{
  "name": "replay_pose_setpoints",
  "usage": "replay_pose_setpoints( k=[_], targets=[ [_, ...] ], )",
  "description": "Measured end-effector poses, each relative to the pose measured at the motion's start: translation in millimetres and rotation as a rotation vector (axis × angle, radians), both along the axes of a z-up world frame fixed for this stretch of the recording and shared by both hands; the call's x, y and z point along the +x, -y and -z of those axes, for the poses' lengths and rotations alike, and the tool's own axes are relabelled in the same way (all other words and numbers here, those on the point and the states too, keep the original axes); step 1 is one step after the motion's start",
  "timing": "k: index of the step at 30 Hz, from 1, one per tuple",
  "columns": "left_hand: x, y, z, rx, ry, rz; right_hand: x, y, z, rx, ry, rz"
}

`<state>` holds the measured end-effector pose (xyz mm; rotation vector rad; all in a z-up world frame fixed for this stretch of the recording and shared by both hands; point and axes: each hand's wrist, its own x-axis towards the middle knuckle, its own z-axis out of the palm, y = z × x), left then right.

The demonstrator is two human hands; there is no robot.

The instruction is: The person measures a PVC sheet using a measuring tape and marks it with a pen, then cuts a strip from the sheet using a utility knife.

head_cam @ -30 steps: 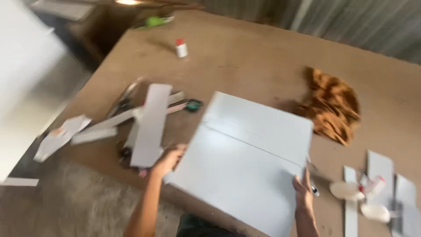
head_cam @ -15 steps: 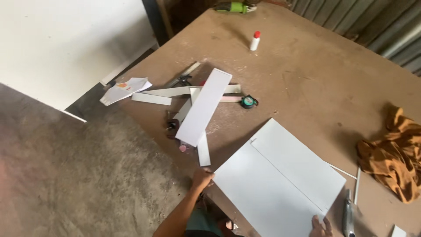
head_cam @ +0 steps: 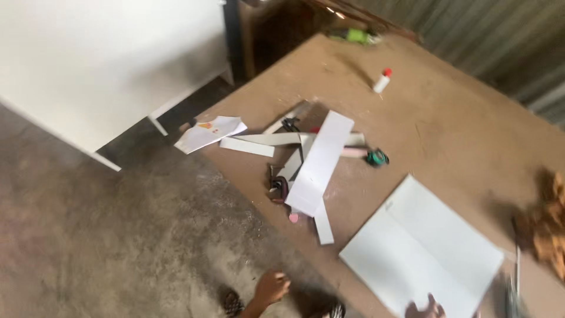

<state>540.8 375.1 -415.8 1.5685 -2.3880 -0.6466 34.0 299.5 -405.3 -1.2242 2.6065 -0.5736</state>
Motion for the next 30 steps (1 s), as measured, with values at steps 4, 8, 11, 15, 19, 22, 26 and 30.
replay_pose_setpoints(
  k=[4, 8, 11, 15, 19, 22, 26, 30],
  targets=[
    [121.5, -82.7, -19.0, 1.146, -0.068, -0.629, 62.9, -46.4, -47.4, 0.265, 0.090, 0.163],
    [155.1, -81.7, -28.0, 1.214, -0.011, -0.654, 37.4, -69.4, -42.4, 0.239, 0.061, 0.156],
    [157.4, -59.9, -34.0, 1.246, 0.051, -0.644, 23.9, -82.6, -80.6, 0.321, 0.153, 0.364],
    [142.4, -21.1, -42.4, 1.265, 0.109, -0.691, -46.0, -90.7, -53.8, 0.397, 0.127, 0.513],
    [-3.1, 53.4, -69.2, 0.780, -0.257, -0.270, -30.3, -75.6, -46.6, 0.510, 0.073, 0.618],
    [-109.0, 114.9, -73.5, 0.468, -0.369, -0.126, -12.6, -71.8, -56.8, 0.466, 0.112, 0.702],
    [-187.5, 164.0, -65.9, 0.160, 0.070, -0.425, -8.3, -77.9, -75.6, 0.413, 0.285, 0.683],
    [-210.6, 183.2, -73.1, 0.242, 0.137, -0.649, -20.6, -73.7, -85.5, 0.430, 0.413, 0.715]
  ],
)
